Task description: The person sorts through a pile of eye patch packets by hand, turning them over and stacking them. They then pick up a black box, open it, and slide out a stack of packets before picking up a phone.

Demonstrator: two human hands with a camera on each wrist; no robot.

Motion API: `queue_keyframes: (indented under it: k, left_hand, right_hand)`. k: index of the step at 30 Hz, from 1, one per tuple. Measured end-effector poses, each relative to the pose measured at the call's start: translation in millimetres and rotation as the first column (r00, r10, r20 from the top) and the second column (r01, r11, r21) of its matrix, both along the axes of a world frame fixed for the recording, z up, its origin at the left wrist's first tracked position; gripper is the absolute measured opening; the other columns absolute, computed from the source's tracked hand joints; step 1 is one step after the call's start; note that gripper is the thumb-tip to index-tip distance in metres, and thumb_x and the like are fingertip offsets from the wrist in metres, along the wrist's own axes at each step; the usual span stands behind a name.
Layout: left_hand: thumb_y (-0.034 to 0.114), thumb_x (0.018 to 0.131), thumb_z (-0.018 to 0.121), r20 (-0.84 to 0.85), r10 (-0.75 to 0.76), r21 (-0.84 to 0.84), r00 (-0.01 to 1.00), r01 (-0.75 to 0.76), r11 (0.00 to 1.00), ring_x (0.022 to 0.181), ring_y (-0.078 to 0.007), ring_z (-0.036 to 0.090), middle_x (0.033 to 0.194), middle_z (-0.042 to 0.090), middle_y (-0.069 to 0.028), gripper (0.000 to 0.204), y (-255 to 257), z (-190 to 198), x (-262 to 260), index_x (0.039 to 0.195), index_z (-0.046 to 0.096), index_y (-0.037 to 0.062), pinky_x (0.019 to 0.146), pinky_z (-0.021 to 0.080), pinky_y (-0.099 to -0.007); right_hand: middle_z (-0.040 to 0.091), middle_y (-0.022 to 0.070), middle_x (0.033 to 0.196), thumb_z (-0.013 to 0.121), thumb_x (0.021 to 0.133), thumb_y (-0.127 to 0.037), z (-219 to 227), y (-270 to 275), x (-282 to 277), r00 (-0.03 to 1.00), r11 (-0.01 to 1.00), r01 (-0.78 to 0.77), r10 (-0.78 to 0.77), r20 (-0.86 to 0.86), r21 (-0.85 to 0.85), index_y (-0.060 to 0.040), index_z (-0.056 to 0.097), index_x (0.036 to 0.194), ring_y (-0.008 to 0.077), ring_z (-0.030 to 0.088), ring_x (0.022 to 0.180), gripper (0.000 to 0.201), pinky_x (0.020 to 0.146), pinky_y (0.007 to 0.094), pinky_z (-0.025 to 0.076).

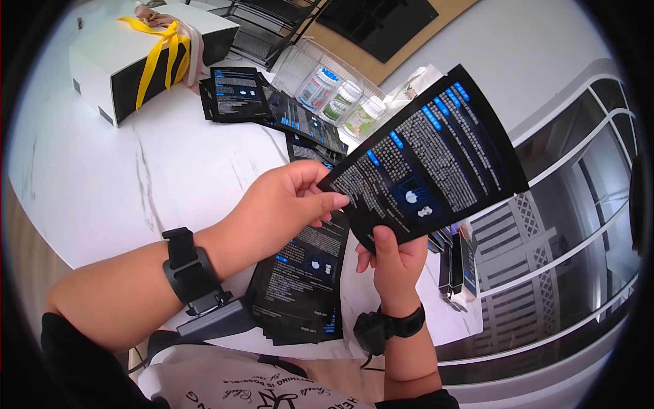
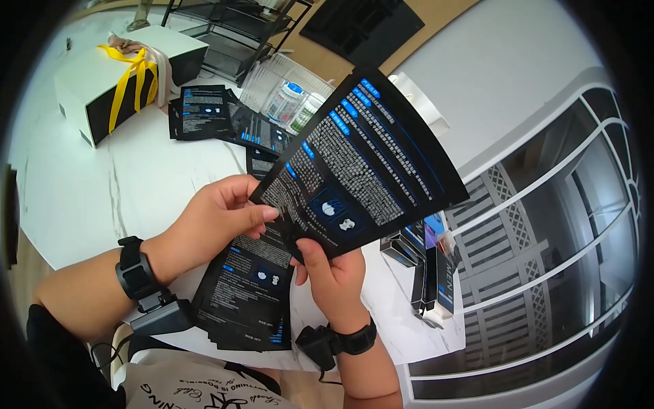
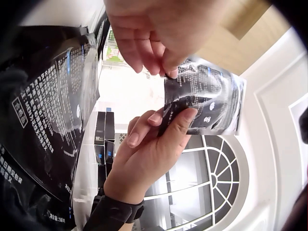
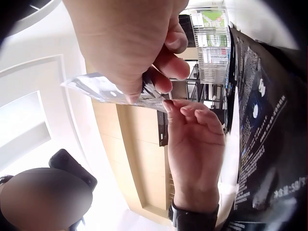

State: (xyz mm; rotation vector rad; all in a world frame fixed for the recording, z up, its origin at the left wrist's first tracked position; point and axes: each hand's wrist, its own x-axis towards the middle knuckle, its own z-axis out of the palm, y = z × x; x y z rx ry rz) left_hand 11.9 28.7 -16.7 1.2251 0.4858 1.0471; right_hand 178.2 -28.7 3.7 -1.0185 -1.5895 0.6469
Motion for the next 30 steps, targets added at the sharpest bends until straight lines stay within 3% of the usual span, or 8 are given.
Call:
queue_keyframes:
  k: [3,6,10,12,20,22,24,30]
  left_hand:
    - [0.011,0.083,0.060,-0.017,-0.033,-0.002,0.999,0.033,0.999,0.067,-0.0027,0.052,0.077,0.057,0.0025,0.010,-2.3,3.4,-0.5,0.090,0.056,0.0047,0.064,0.045,-0.0166]
    - [0.011,0.083,0.060,0.004,-0.065,-0.006,0.998,0.065,0.998,0.068,-0.0027,0.052,0.077,0.057,0.0027,0.010,-5.2,6.2,-1.0,0.090,0.056,0.0050,0.064,0.044,-0.0163]
    - [0.011,0.083,0.059,0.009,-0.001,0.039,1.000,0.001,0.999,0.070,-0.0027,0.053,0.079,0.057,0.0027,0.011,0.6,2.1,-1.9,0.092,0.055,0.0050,0.066,0.044,-0.0166]
    - [0.011,0.083,0.059,-0.002,0.016,0.053,1.000,-0.016,0.998,0.070,-0.0025,0.053,0.079,0.057,0.0028,0.013,-0.8,1.4,-1.0,0.094,0.055,0.0049,0.067,0.044,-0.0168]
    - [0.009,0.083,0.059,0.071,0.069,0.112,0.995,-0.077,0.991,0.079,-0.0036,0.054,0.086,0.059,0.0017,0.017,3.1,-0.8,0.3,0.098,0.054,0.0038,0.073,0.044,-0.0184]
    - [0.008,0.083,0.058,0.104,-0.038,0.024,0.994,0.035,0.999,0.082,-0.0046,0.055,0.090,0.060,0.0003,0.014,2.9,0.3,-2.0,0.096,0.055,0.0030,0.075,0.044,-0.0191]
    - [0.007,0.083,0.058,0.113,-0.084,0.046,0.990,0.080,0.996,0.081,-0.0046,0.055,0.090,0.060,0.0001,0.013,-0.8,1.2,-0.3,0.095,0.056,0.0027,0.075,0.044,-0.0190]
    - [0.007,0.083,0.059,0.063,-0.084,0.010,0.994,0.083,0.996,0.082,-0.0039,0.054,0.090,0.060,0.0003,0.012,1.0,0.6,-0.5,0.093,0.057,0.0024,0.074,0.044,-0.0188]
  right_hand:
    - [0.057,0.0102,0.069,0.051,0.088,-0.021,0.4,2.3,3.3,0.995,0.994,0.102,-0.101,-0.024,0.049,-0.0004,0.041,0.102,0.0101,0.048,0.039,0.027,0.032,0.0176,0.034]
    - [0.057,0.0100,0.079,0.051,0.087,-0.008,6.3,6.8,11.5,0.992,0.999,0.021,-0.026,-0.124,-0.038,0.0030,0.045,0.102,0.0101,0.051,0.049,0.019,0.039,0.0187,0.040]
    - [0.057,0.0099,0.080,0.050,0.088,-0.009,2.9,0.9,4.6,0.994,0.999,-0.005,0.000,-0.109,-0.052,0.0034,0.044,0.104,0.0104,0.052,0.054,0.021,0.038,0.0183,0.039]
    - [0.057,0.0096,0.066,0.053,0.087,-0.020,1.6,3.6,0.3,0.998,0.999,0.045,-0.045,-0.047,0.008,-0.0003,0.042,0.102,0.0099,0.048,0.038,0.028,0.032,0.0176,0.036]
    - [0.059,0.0095,0.081,0.055,0.086,-0.020,-0.6,0.5,5.5,1.000,0.990,-0.022,0.023,0.001,-0.139,0.0015,0.044,0.105,0.0107,0.054,0.050,0.031,0.036,0.0195,0.041]
    - [0.059,0.0100,0.081,0.052,0.088,-0.025,-0.4,1.0,4.3,0.999,0.993,-0.035,0.038,0.022,-0.113,0.0013,0.045,0.105,0.0112,0.054,0.050,0.032,0.036,0.0199,0.041]
    - [0.060,0.0082,0.082,0.049,0.090,-0.023,3.2,1.5,7.4,0.989,0.993,-0.031,0.013,-0.147,-0.118,0.0016,0.051,0.101,0.0095,0.054,0.056,0.027,0.043,0.0198,0.042]
    - [0.060,0.0092,0.081,0.047,0.090,-0.029,-4.4,0.8,15.9,0.996,0.993,-0.087,0.087,-0.014,-0.080,0.0021,0.049,0.104,0.0110,0.054,0.053,0.034,0.040,0.0203,0.042]
